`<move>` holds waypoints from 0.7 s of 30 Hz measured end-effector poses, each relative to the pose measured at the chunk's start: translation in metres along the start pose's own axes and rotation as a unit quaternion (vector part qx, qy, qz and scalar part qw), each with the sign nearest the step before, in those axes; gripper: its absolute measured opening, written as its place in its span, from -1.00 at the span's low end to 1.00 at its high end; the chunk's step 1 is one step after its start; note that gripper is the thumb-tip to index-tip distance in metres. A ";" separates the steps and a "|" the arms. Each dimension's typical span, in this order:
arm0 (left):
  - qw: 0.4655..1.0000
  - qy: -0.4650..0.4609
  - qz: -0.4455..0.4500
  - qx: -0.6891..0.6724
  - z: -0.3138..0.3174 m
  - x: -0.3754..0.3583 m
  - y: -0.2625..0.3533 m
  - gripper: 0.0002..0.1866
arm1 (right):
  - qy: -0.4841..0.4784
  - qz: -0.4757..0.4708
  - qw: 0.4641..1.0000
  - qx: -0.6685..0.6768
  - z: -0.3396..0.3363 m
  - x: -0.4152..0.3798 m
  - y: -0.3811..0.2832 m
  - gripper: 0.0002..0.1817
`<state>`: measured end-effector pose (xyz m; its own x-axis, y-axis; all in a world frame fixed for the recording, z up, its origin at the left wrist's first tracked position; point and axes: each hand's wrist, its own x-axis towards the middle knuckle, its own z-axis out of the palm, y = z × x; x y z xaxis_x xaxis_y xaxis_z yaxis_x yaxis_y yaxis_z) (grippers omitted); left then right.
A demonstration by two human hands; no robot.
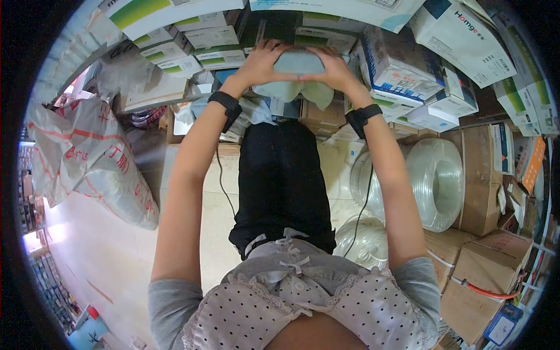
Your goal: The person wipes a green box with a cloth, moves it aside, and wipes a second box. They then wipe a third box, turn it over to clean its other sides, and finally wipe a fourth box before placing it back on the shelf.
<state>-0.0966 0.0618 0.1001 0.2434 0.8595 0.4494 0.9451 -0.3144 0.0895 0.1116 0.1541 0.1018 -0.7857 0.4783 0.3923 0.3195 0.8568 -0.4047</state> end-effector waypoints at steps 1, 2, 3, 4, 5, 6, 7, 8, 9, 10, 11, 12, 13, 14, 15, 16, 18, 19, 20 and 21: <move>1.000 -0.012 0.003 0.022 -0.004 -0.004 0.002 -0.08 | -0.010 -0.011 0.999 -0.041 -0.002 -0.002 -0.003 -0.15; 0.999 -0.024 0.007 0.044 -0.007 -0.005 0.004 -0.01 | -0.020 -0.022 0.996 -0.084 -0.006 -0.002 -0.005 -0.16; 0.998 -0.048 -0.001 0.029 -0.009 -0.003 0.005 0.04 | -0.042 -0.015 0.997 -0.068 -0.010 -0.002 -0.006 -0.15; 0.997 -0.073 -0.010 0.015 -0.012 -0.002 0.005 0.09 | -0.066 -0.009 0.996 -0.051 -0.013 0.000 -0.008 -0.14; 0.995 -0.098 -0.021 0.001 -0.013 -0.001 0.005 0.14 | -0.090 -0.004 0.995 -0.034 -0.014 0.002 -0.009 -0.13; 0.996 -0.089 -0.029 -0.001 -0.012 -0.002 0.004 0.11 | -0.073 0.009 0.997 -0.015 -0.011 0.002 -0.008 -0.15; 0.996 -0.080 -0.036 -0.004 -0.009 -0.002 0.004 0.08 | -0.055 0.022 0.998 0.003 -0.006 0.002 -0.003 -0.16; 0.997 -0.071 -0.042 -0.006 -0.006 0.000 0.004 0.06 | -0.038 0.036 0.998 0.020 -0.002 0.002 0.001 -0.18; 0.995 -0.072 -0.058 -0.029 -0.005 0.002 0.003 0.01 | -0.018 0.047 0.998 0.028 0.002 0.002 0.004 -0.20; 0.993 -0.074 -0.074 -0.053 -0.004 0.004 0.003 -0.04 | 0.002 0.058 0.998 0.037 0.007 0.003 0.005 -0.23; 0.990 -0.075 -0.089 -0.076 -0.004 0.006 0.002 -0.08 | 0.022 0.069 0.996 0.045 0.011 0.003 0.007 -0.24; 0.990 -0.053 -0.102 -0.081 -0.002 0.008 0.001 -0.15 | 0.043 0.073 0.995 0.047 0.012 0.003 0.007 -0.31; 0.989 -0.031 -0.115 -0.086 0.000 0.008 0.002 -0.22 | 0.062 0.078 0.994 0.048 0.014 0.002 0.006 -0.36; 0.987 -0.009 -0.128 -0.092 0.001 0.008 0.002 -0.28 | 0.081 0.082 0.992 0.050 0.016 0.002 0.005 -0.41; 0.987 0.006 -0.136 -0.089 0.000 0.010 0.005 -0.31 | 0.091 0.092 0.991 0.030 0.016 0.004 0.004 -0.42; 0.986 0.022 -0.144 -0.087 -0.003 0.013 0.008 -0.34 | 0.101 0.101 0.990 0.009 0.017 0.006 0.002 -0.43; 0.984 0.048 -0.155 -0.078 -0.003 0.016 0.009 -0.38 | 0.117 0.117 0.986 -0.022 0.020 0.010 0.004 -0.44; 0.983 0.059 -0.158 -0.073 0.002 0.018 0.009 -0.39 | 0.121 0.123 0.984 -0.034 0.023 0.012 0.008 -0.44; 0.982 0.070 -0.163 -0.068 0.006 0.018 0.008 -0.40 | 0.125 0.128 0.983 -0.045 0.026 0.013 0.013 -0.44; 0.981 0.056 -0.169 -0.073 0.007 0.018 0.007 -0.37 | 0.111 0.122 0.986 -0.024 0.023 0.012 0.012 -0.40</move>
<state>-0.0839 0.0773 0.1029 -0.1108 0.8778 0.4661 0.9244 -0.0812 0.3727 0.0938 0.1652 0.0825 -0.5490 0.6974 0.4606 0.5143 0.7163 -0.4716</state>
